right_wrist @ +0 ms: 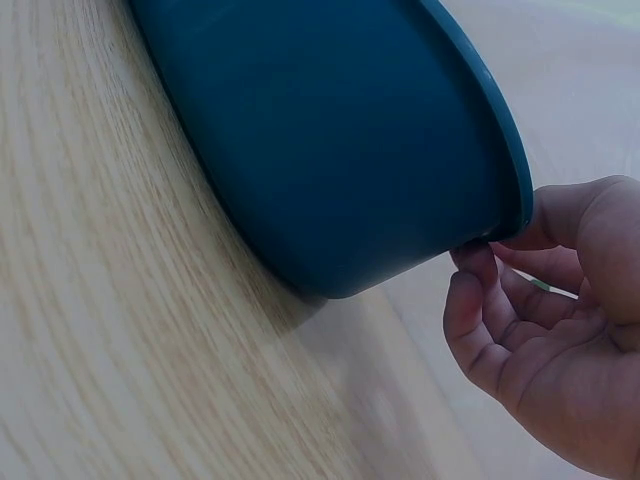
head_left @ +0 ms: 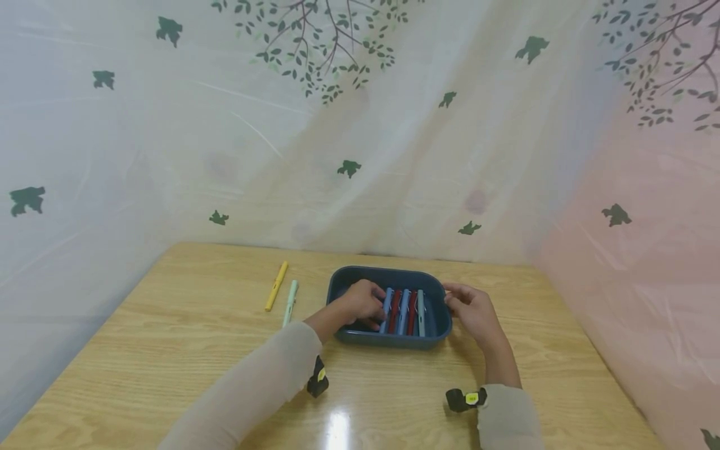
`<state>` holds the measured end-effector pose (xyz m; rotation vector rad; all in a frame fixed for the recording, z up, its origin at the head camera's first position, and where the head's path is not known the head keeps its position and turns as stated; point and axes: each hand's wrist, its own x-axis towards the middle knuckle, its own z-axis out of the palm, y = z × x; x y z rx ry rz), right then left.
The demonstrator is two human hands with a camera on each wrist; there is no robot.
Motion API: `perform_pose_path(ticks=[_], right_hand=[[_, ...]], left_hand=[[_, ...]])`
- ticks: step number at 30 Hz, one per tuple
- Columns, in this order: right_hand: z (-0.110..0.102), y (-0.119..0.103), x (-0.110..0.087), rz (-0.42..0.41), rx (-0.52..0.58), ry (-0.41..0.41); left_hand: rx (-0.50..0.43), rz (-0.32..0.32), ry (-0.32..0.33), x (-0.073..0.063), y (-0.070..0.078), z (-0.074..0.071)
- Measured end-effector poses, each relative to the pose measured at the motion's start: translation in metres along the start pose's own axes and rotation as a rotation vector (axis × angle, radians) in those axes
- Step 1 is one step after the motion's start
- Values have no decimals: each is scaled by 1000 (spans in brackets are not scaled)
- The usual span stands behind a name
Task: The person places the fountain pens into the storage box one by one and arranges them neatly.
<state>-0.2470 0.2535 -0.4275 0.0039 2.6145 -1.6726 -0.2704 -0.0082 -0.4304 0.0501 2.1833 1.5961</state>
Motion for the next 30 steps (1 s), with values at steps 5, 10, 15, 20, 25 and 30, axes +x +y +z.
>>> perform_pose_path(ticks=[5,10,15,20,25,30], right_hand=[[-1,0,-1,-4,5,1],[-1,0,-2,8,13,-3],[-1,0,-1,17,6,1],[0,0,0,9,10,2],[1,1,0,12,6,6],[0,1,-1,24,2,6]], left_hand=[[2,0,-11,-1,2,-1],[3,5,-23,-2,5,-7],[37,24,-17,-5,10,-15],[113,70,2,-10,13,-23],[163,125,-10,-17,16,-33],[191,169,-27,-24,21,-45]])
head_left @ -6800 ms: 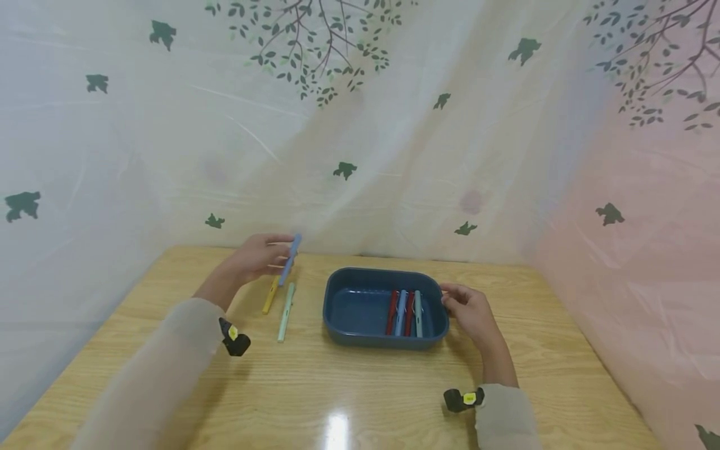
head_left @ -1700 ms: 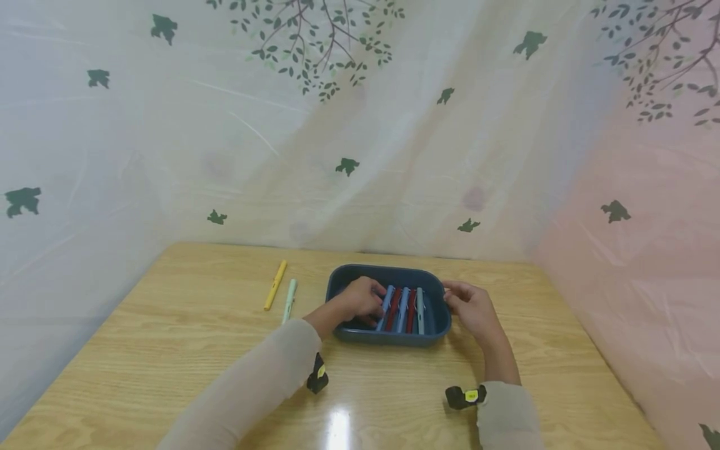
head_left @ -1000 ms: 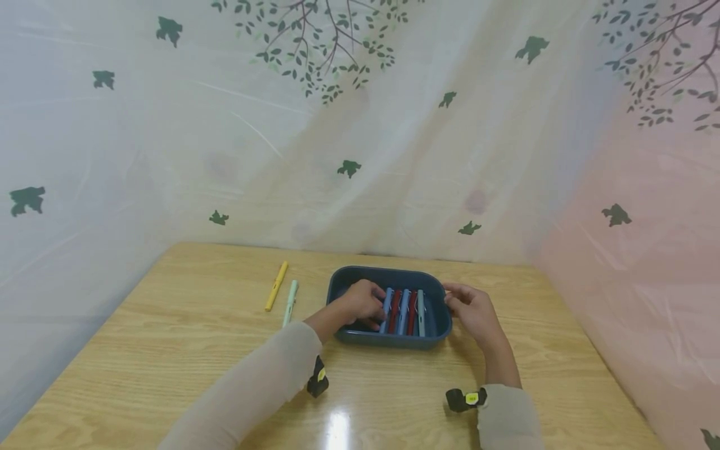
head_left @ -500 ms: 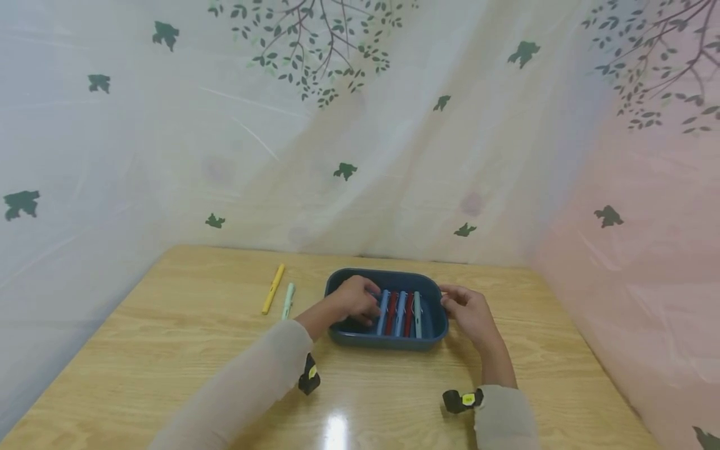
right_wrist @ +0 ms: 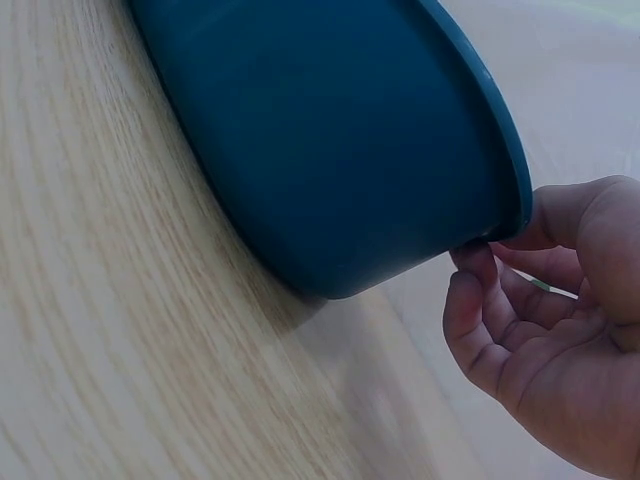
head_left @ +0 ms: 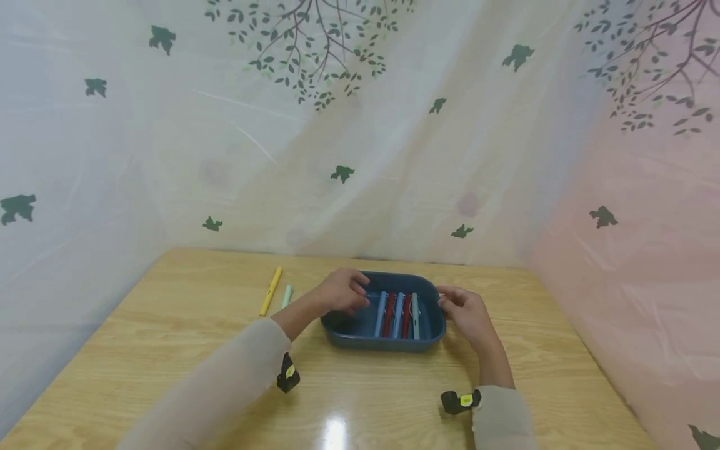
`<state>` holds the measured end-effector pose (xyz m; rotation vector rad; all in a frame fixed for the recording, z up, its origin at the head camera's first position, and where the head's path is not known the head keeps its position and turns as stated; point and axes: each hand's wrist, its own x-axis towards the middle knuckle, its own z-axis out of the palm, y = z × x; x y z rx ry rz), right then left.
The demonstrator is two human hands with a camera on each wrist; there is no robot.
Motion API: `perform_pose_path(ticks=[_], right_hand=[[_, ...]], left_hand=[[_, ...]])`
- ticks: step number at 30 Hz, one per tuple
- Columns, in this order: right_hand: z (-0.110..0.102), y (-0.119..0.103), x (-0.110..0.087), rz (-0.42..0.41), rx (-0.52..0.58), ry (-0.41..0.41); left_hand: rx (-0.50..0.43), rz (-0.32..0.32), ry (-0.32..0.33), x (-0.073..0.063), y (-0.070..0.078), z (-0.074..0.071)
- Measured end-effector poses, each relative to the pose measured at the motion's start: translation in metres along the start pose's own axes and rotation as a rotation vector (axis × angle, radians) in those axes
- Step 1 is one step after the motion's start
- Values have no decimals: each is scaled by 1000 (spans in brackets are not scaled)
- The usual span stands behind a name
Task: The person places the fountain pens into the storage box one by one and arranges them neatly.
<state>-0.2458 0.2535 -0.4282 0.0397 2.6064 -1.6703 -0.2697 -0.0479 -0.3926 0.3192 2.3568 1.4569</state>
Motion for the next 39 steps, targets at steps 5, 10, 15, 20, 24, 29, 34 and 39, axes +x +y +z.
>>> perform_pose_path(ticks=[5,10,15,20,24,29,34,39], right_hand=[[0,0,0,1,5,-1],[0,0,1,-2,7,4],[0,0,0,-13,11,6],[1,0,0,-15,7,4],[0,1,1,-14,10,7],[0,2,1,-23,16,8],[1,1,1,-23,7,13],[1,-2,1,-8,7,10]], left_hand=[[-12,7,4,-7,3,-13],[-13,6,22,-12,1,-26],[15,-3,28,-18,-2,-41],[32,-21,43,-25,-6,-57],[13,-32,70,-29,-12,-68],[13,-39,84,-32,-21,-83],[17,-60,93,-33,-36,-99],[15,-94,102,-34,-51,-114]])
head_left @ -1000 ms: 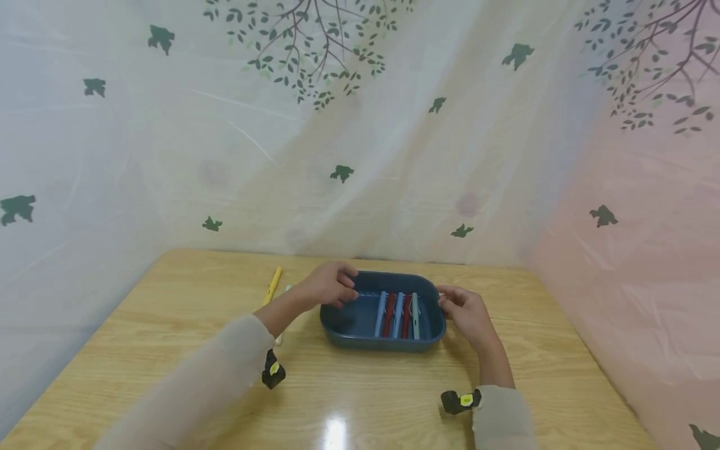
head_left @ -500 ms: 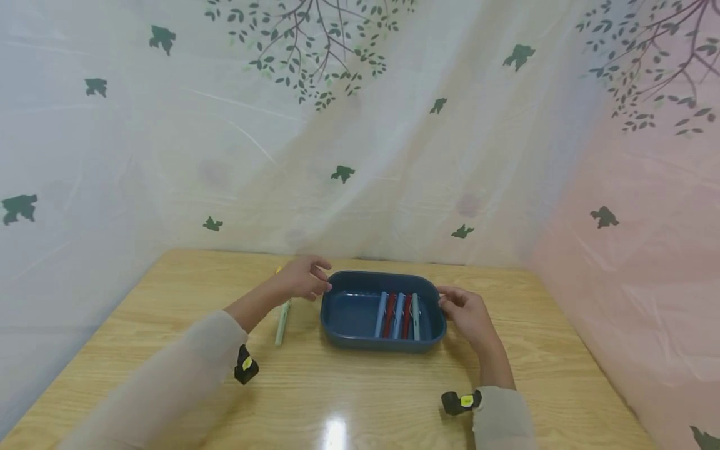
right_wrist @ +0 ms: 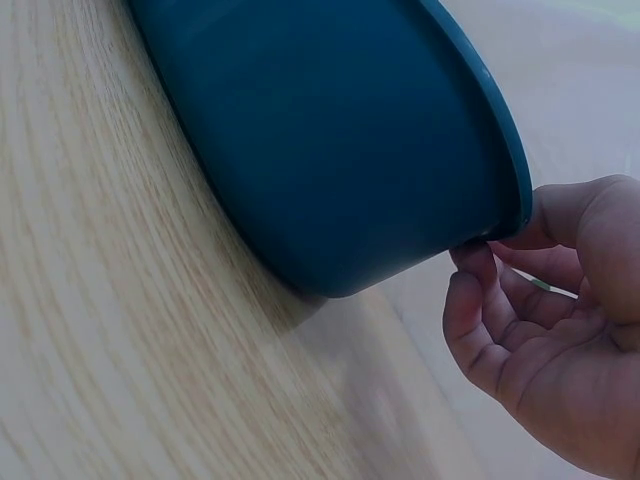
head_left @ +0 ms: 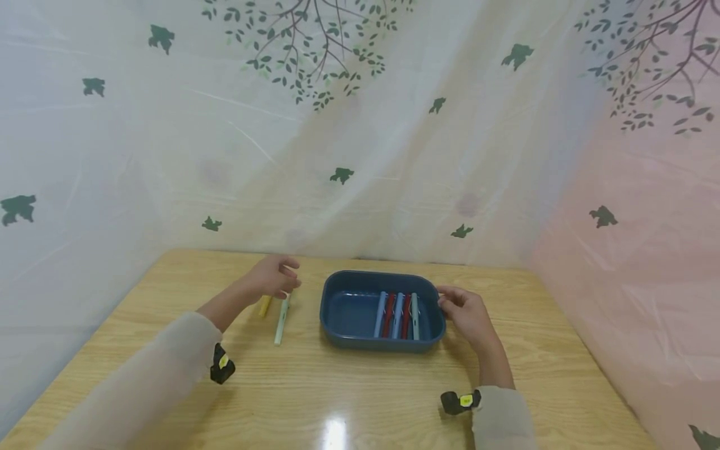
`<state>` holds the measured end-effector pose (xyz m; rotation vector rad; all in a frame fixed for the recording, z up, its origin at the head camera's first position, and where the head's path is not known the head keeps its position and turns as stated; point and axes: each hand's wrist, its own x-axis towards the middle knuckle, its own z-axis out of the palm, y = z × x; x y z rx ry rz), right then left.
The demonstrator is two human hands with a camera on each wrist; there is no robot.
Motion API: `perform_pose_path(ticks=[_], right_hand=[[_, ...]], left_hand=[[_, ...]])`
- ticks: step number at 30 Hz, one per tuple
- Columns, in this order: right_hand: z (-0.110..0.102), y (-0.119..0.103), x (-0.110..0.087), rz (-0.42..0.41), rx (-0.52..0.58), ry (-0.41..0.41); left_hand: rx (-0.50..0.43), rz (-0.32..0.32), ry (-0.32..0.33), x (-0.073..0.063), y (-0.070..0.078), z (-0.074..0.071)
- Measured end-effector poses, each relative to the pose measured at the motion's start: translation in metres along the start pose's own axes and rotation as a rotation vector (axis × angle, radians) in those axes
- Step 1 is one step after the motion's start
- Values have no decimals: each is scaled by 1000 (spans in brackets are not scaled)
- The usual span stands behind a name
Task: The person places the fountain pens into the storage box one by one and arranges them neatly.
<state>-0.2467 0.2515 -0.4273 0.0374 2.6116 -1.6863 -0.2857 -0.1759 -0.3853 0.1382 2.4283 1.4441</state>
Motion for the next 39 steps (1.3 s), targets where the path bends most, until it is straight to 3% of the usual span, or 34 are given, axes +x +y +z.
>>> perform_pose_path(ticks=[9,18,31,39], right_hand=[[0,0,-1,12,-2,-4],[2,0,1,27,7,4],[2,2,2,23,15,5],[2,-2,-2,18,20,-3]], left_hand=[[-30,-35,36,-11,-17,-18],[-41,-86,59,-9,-37,-26],[128,-134,137,2,-66,-30],[221,-117,166,6,-69,-26]])
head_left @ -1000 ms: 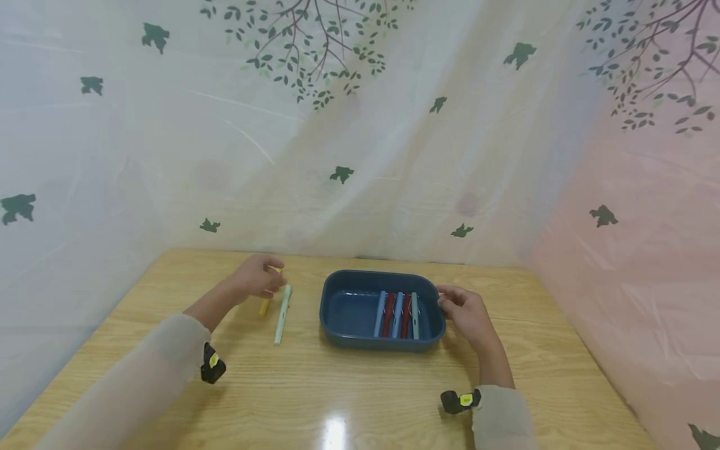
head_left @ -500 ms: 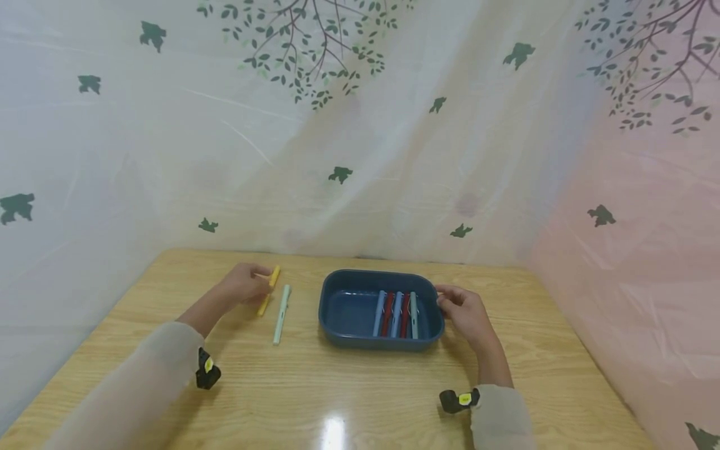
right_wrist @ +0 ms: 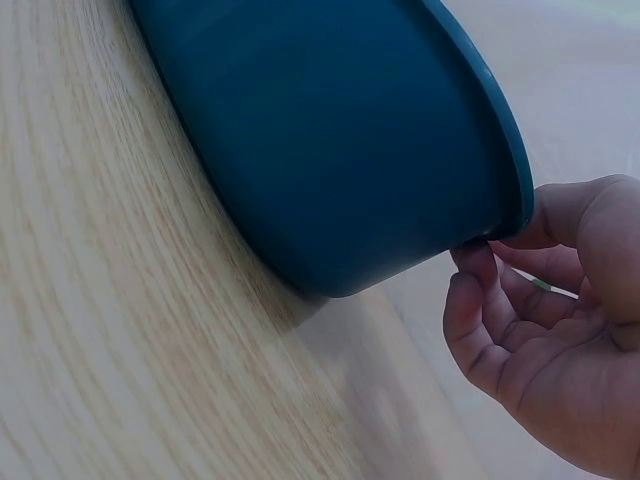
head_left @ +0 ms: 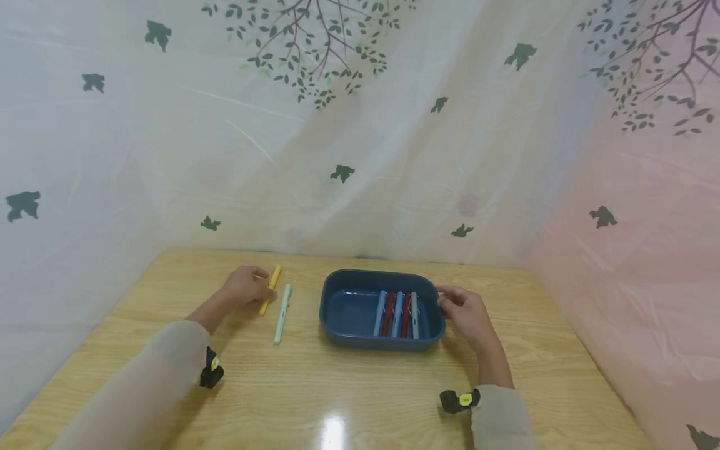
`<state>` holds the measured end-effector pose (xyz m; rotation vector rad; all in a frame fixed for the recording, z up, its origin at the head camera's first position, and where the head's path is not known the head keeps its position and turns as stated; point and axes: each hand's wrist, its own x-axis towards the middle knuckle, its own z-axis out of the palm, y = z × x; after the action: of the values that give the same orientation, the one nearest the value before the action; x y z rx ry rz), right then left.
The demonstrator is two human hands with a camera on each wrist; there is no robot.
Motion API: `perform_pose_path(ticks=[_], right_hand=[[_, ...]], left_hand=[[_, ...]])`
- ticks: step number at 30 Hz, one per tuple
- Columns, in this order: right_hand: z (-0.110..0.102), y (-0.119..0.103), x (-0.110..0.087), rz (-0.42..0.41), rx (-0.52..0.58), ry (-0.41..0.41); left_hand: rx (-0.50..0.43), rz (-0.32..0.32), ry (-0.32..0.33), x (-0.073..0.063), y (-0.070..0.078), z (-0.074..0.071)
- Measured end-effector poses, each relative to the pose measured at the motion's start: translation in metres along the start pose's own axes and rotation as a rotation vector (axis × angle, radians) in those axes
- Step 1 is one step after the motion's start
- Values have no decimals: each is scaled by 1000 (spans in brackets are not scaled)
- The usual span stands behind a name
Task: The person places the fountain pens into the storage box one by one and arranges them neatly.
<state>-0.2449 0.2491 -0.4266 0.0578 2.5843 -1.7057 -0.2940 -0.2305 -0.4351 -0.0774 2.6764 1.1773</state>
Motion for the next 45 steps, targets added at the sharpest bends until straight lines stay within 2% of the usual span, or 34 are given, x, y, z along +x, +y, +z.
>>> perform_pose_path(ticks=[8,16,24,36,45], right_hand=[[0,1,0,-1,-2,-1],[-1,4,2,2,-9,2],[-3,2,2,5,8,-1],[-2,-1,-1,3,16,-8],[-2,-1,-1,5,18,-5]], left_hand=[[93,23,32,-3,7,4],[102,13,41,-6,8,5],[107,5,41,-7,9,0],[49,-2,21,-14,9,-8],[-24,5,1,-11,7,-12]])
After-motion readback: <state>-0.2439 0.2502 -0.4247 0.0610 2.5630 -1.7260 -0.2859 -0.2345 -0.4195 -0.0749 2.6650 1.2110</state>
